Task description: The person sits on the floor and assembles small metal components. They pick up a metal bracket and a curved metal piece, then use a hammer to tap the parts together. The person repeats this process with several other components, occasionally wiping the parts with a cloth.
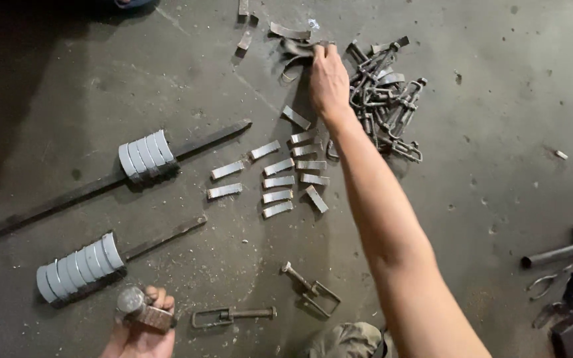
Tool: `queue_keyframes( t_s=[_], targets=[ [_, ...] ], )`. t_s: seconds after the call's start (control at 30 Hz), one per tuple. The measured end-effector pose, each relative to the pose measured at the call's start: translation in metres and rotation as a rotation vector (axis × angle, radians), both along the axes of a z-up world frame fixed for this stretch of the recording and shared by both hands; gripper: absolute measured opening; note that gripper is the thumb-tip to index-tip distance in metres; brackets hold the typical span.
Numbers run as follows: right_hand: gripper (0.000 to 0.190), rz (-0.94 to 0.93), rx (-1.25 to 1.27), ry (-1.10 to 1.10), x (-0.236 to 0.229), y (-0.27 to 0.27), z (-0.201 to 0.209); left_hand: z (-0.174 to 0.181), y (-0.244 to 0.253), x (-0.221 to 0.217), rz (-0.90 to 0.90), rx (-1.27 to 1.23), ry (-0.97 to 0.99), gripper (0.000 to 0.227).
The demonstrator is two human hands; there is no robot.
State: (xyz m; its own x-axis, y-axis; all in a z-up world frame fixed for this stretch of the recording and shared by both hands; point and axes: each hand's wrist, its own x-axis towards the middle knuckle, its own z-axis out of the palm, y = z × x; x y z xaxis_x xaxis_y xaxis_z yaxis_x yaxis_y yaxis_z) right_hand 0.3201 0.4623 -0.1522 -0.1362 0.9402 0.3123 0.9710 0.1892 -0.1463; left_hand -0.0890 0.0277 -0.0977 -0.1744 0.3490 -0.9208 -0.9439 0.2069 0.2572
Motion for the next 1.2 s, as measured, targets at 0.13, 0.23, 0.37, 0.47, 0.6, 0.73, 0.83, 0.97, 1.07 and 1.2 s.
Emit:
queue_keyframes(
  t_s=[0.13, 0.23, 0.37, 0.47, 0.6, 0.73, 0.83, 0.97, 1.07, 1.2],
  targets=[
    [0.015, -0.158, -0.075, -0.035, 0.002, 0.004, -0.007, -0.06, -0.039, -0.014, 0.186, 0.339, -0.064, 0.049],
    [0.007, -0.078, 0.106, 0.38, -0.006, -0.033, 0.051, -0.035, -0.033, -0.004, 0.163, 0.267, -0.025, 0.055],
    [0.014, -0.285, -0.452, 1.189, -0.028, -0.136, 0.101, 0.003, -0.016, 0.014, 0.008, 0.58, 0.021, 0.057],
    [0.012, -0.192, -0.659, 1.271, -0.069, -0.233, 0.135, 0.03, -0.016, 0.026, 0.035, 0.728, -0.083, 0.056],
    [0.027, -0.091, -0.75, 1.181, -0.13, -0.334, 0.2, 0.052, -0.018, 0.034, 0.081, 0.752, -0.178, 0.048],
    [0.027, 0.063, -0.758, 1.207, -0.171, -0.398, 0.229, 0.071, -0.021, 0.04, 0.115, 0.716, -0.117, 0.043],
    [0.03, 0.272, -0.593, 1.264, -0.19, -0.423, 0.232, 0.086, -0.019, 0.044, 0.149, 0.787, -0.16, 0.038],
    [0.031, 0.317, -0.512, 1.164, -0.206, -0.425, 0.242, 0.116, -0.016, 0.047, 0.145, 0.884, -0.146, 0.032],
    [0.031, 0.318, -0.442, 1.03, -0.214, -0.422, 0.25, 0.122, -0.015, 0.049, 0.105, 0.902, -0.151, 0.027],
    [0.032, 0.336, -0.348, 0.925, -0.218, -0.42, 0.257, 0.118, -0.018, 0.056, 0.081, 0.833, -0.218, 0.026]
  ],
)
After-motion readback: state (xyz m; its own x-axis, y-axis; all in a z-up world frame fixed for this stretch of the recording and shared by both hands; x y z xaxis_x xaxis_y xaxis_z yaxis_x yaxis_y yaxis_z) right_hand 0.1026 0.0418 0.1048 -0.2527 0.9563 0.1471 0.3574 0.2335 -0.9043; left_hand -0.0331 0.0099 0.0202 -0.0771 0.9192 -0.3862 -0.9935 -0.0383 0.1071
